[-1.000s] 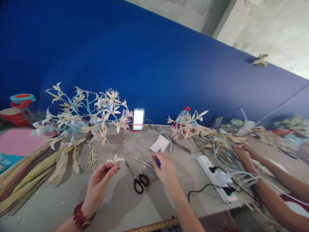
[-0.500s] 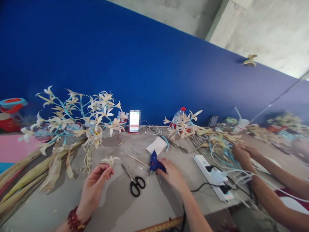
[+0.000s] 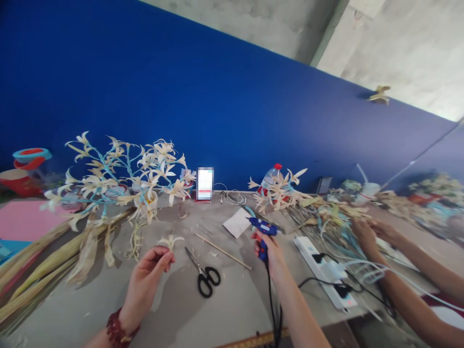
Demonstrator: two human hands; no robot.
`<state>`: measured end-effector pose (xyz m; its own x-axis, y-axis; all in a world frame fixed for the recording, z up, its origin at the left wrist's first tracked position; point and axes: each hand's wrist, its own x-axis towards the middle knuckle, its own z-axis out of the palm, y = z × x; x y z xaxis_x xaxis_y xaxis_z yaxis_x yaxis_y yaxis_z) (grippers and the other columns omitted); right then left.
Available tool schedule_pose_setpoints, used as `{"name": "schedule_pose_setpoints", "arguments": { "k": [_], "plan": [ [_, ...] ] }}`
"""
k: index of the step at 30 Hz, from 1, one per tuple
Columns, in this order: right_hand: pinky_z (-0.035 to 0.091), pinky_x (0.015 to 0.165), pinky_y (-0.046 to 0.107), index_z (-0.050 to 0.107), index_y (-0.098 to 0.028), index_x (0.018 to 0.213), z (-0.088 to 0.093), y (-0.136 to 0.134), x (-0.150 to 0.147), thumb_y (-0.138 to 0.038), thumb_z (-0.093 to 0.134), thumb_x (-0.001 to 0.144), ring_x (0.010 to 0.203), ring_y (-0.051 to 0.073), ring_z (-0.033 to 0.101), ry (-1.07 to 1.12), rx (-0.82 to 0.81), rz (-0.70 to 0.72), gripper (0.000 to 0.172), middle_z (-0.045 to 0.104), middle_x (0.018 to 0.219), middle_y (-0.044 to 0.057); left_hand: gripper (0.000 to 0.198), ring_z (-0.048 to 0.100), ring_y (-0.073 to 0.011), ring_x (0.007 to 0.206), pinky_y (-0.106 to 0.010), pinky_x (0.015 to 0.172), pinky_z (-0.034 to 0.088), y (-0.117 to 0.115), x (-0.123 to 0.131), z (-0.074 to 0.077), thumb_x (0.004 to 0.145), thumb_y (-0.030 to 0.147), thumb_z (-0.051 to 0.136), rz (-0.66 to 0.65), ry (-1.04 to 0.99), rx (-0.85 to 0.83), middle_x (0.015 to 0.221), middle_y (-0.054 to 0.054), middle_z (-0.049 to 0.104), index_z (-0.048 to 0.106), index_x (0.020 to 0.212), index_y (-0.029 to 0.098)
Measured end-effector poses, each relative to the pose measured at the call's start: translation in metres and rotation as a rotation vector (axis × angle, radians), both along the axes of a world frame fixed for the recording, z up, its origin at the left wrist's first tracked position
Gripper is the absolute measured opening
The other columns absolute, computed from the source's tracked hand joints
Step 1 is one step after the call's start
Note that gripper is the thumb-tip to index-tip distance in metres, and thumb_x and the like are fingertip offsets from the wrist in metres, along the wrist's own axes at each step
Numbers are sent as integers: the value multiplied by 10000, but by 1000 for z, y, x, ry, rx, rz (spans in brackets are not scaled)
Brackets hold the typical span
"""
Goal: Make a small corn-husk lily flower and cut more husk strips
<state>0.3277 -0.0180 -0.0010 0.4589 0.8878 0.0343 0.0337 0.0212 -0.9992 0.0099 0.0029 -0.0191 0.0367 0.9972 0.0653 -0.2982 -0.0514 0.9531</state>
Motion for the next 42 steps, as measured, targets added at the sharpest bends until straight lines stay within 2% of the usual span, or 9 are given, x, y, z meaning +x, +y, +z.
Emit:
{"name": "schedule_pose_setpoints", "arguments": {
  "k": [5,7,9,11,13,17,26,37,42],
  "plan": [
    [367,383,225,626,-157,834,6,-32,-56,-476,612,820,375,104,428,-45,-48,249,320,495,454,-35,195,494,-111,582,-214,552,413,-3,1,4,781,352,679,14,31,13,669,-5,603,626,767,165],
    [426,412,255,647,-163,907,10,-47,-81,-481,599,826,408,130,479,-172,9,319,332,561,520,-4,194,493,-109,571,-213,540,411,-3,0,4,777,350,682,15,41,13,663,-3,600,626,767,164],
    [512,511,292,654,-196,962,14,-58,-102,-411,603,832,539,178,598,-332,79,369,255,678,721,58,190,488,-103,556,-209,527,407,-4,0,4,777,345,681,8,50,11,657,0,598,625,769,164],
    [557,658,326,661,-227,962,17,-63,-118,-336,606,824,710,225,669,-490,143,412,185,716,830,71,180,483,-100,549,-206,522,405,-5,-1,4,784,339,675,-3,61,15,659,0,602,629,775,165],
    [564,706,335,661,-237,959,17,-63,-128,-303,620,800,766,242,684,-594,193,403,177,727,850,70,173,484,-102,556,-209,527,407,-5,-1,5,790,334,669,-11,67,28,668,-5,608,635,778,165],
    [561,670,319,632,-228,994,9,-58,-133,-276,636,774,740,239,688,-679,243,342,225,730,878,80,168,476,-101,551,-212,525,408,-6,-1,8,791,327,668,-22,54,47,669,-6,607,639,766,164],
    [533,684,338,561,-242,1070,-5,-57,-127,-287,602,792,728,231,665,-781,270,379,284,704,837,48,165,488,-107,558,-212,522,406,-7,-1,7,812,327,648,-47,62,42,677,-10,618,641,768,168],
    [497,642,307,558,-248,979,0,-52,-132,-239,587,811,680,208,641,-843,314,382,170,660,790,28,147,476,-99,548,-206,513,399,-7,-1,9,813,293,647,-50,77,62,664,-11,606,638,750,160],
    [497,652,303,537,-245,1037,-1,-53,-131,-231,597,805,683,204,640,-855,349,338,241,661,811,29,155,473,-98,547,-209,516,400,-7,-1,9,821,296,640,-49,90,64,664,-10,601,631,750,159]
  ]
}}
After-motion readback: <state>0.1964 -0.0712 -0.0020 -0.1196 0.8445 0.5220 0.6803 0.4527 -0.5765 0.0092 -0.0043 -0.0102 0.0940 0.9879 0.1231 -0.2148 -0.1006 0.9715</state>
